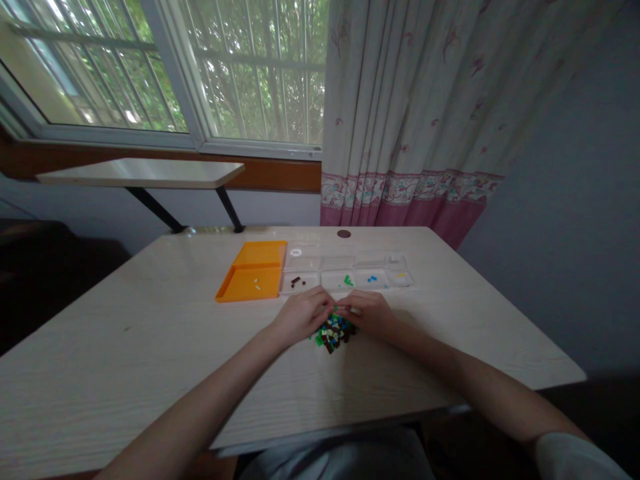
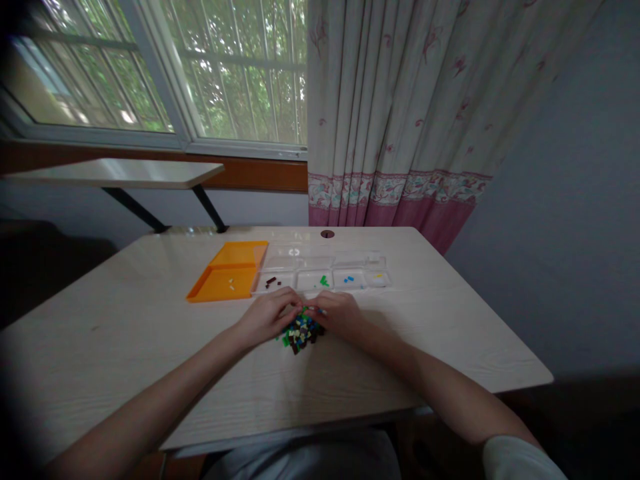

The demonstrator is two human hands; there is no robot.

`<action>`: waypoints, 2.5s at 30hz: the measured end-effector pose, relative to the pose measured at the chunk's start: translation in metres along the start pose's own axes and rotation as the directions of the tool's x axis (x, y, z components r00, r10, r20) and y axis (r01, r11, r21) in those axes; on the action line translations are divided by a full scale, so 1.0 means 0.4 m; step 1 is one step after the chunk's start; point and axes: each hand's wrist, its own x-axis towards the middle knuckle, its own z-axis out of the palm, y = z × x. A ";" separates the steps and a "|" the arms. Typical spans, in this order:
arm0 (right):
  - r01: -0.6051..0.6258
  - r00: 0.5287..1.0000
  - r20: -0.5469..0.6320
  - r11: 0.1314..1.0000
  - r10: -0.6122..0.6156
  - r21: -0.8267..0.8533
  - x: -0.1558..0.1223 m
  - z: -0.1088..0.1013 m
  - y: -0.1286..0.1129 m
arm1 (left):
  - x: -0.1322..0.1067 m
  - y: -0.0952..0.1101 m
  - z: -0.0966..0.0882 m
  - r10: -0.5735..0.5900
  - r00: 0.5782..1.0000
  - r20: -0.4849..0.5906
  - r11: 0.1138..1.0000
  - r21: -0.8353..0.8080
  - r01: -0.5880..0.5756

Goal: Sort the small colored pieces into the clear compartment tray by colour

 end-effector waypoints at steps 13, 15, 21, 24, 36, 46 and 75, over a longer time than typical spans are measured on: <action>-0.043 0.976 -0.213 0.999 0.049 0.031 0.014 -0.026 0.022 | -0.005 -0.016 -0.007 -0.081 0.996 -0.042 0.996 0.035 0.082; -0.090 0.955 -0.283 0.996 0.088 0.009 0.021 -0.042 0.037 | -0.007 -0.028 -0.009 -0.100 0.995 0.014 0.992 0.082 0.099; -0.119 0.931 -0.353 0.991 0.091 -0.060 0.028 -0.071 0.072 | -0.004 -0.042 -0.002 -0.054 0.984 0.169 0.989 0.144 0.030; -0.111 0.937 -0.341 0.991 0.080 -0.071 0.028 -0.071 0.071 | 0.000 -0.036 0.003 -0.048 0.977 0.208 0.982 0.191 0.007; -0.118 0.942 -0.323 0.991 0.092 -0.060 0.029 -0.068 0.071 | 0.000 -0.040 0.006 -0.030 0.971 0.237 0.978 0.206 -0.020; -0.208 0.946 -0.270 0.975 0.179 -0.083 0.027 -0.048 0.090 | 0.000 -0.041 0.006 -0.049 0.975 0.217 0.974 0.226 -0.001; 0.051 0.995 -0.074 0.987 -0.063 -0.153 0.015 -0.002 0.013 | 0.026 -0.038 0.054 -0.305 0.952 0.035 0.784 -0.558 0.272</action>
